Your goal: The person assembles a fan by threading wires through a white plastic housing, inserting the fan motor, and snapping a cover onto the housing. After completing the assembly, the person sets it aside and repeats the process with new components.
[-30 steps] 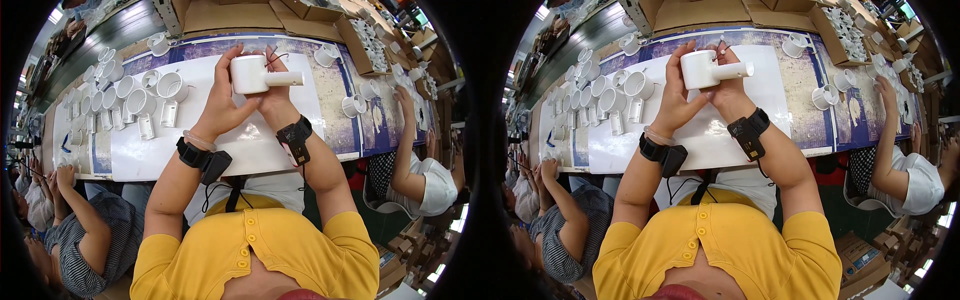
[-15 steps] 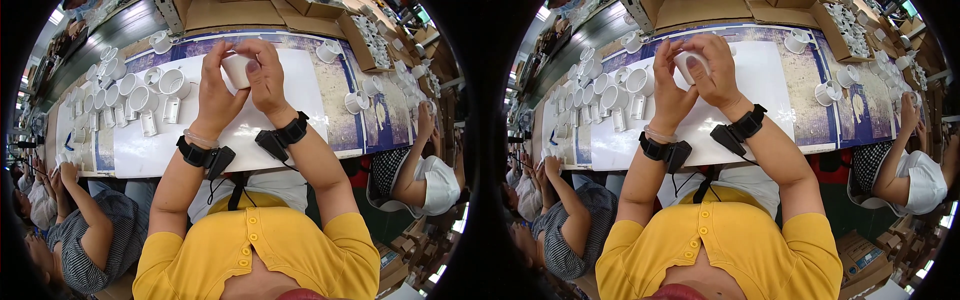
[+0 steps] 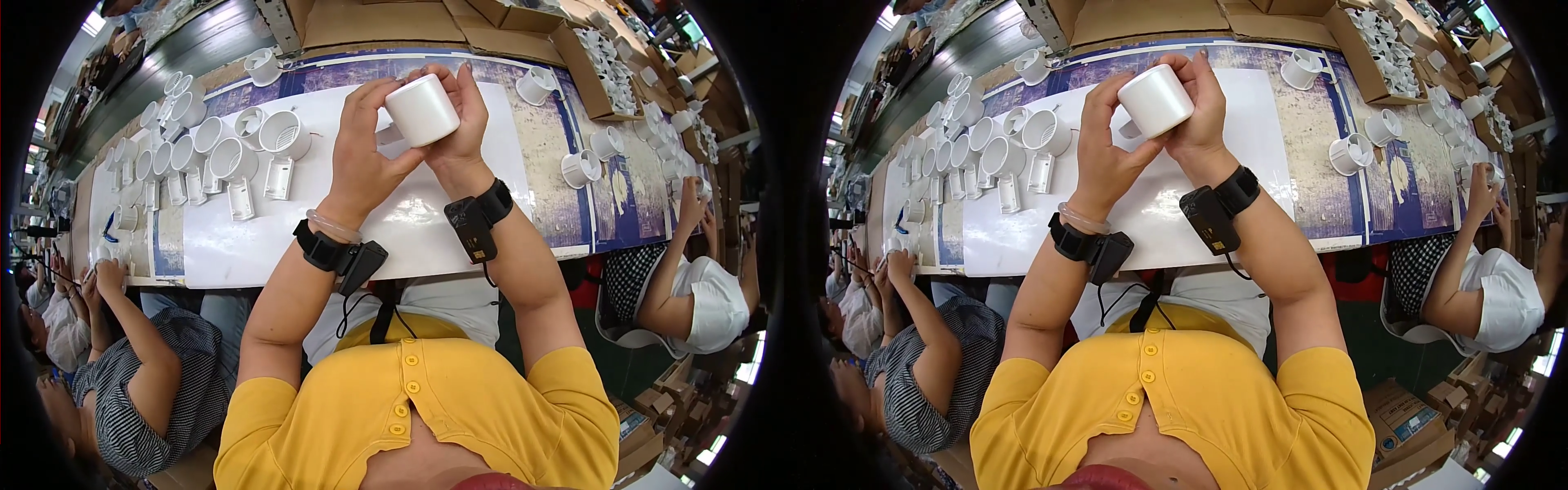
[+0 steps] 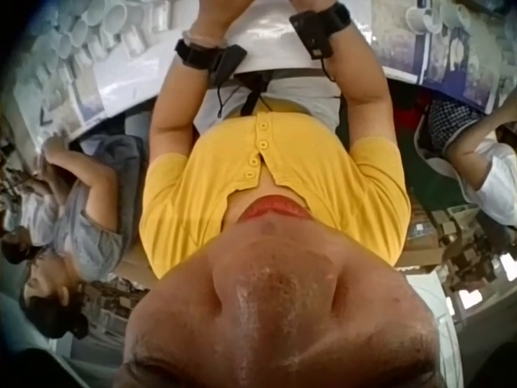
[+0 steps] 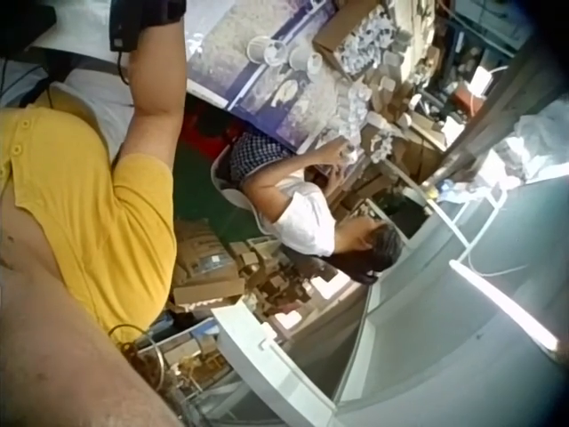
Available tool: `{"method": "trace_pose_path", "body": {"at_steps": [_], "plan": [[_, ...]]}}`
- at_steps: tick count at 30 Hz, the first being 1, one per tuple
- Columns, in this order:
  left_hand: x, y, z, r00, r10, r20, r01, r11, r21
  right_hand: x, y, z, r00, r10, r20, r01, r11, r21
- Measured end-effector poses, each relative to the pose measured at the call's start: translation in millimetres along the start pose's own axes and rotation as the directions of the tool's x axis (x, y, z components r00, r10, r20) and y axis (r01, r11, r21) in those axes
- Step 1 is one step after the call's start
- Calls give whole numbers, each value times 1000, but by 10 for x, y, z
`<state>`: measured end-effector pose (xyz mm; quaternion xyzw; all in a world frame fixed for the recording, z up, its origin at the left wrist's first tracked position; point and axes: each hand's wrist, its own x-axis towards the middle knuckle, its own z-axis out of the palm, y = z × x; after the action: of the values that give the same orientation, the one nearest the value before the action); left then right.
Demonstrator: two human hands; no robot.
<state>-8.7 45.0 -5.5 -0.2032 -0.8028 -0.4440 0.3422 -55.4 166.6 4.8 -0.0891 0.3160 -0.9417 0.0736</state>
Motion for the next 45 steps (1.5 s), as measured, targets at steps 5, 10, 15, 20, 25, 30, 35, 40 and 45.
{"method": "trace_pose_path", "body": {"at_steps": [5, 10, 15, 20, 25, 30, 35, 40, 45], "plan": [[13, 17, -62, 1000, 26, -17, -22, 978, 209, -38, -1, 61, 939, -289, 189, 345, 758, -553], [-14, 0, -17, 999, -43, -21, 45, 994, 101, -7, 49, 42, 854, -386, 348, 514, 529, -675], [-10, 61, -19, 998, 19, -66, -10, 991, 136, -48, 22, 75, 928, -323, 187, 364, 672, -645], [21, 76, -29, 994, 90, -54, -72, 959, 275, 31, 4, -23, 972, -205, 116, 233, 770, -595], [-29, 47, -52, 1000, 22, 1, -21, 941, 337, 5, 42, -30, 953, -227, 199, 302, 726, -618], [-57, 51, -43, 999, -34, -32, 43, 946, 321, 55, -16, -24, 517, -319, 794, 805, -132, -578], [-31, 73, -23, 998, -58, -33, 65, 950, 305, 57, -12, -61, 708, -332, 623, 683, 101, -723], [-26, 137, -110, 986, -128, 106, 81, 928, 365, 66, -9, -106, 867, -278, 413, 498, 483, -720], [1, 214, -147, 923, -315, 221, 210, 893, 397, 126, -55, -142, 741, -304, 599, 671, 354, -651]]}}
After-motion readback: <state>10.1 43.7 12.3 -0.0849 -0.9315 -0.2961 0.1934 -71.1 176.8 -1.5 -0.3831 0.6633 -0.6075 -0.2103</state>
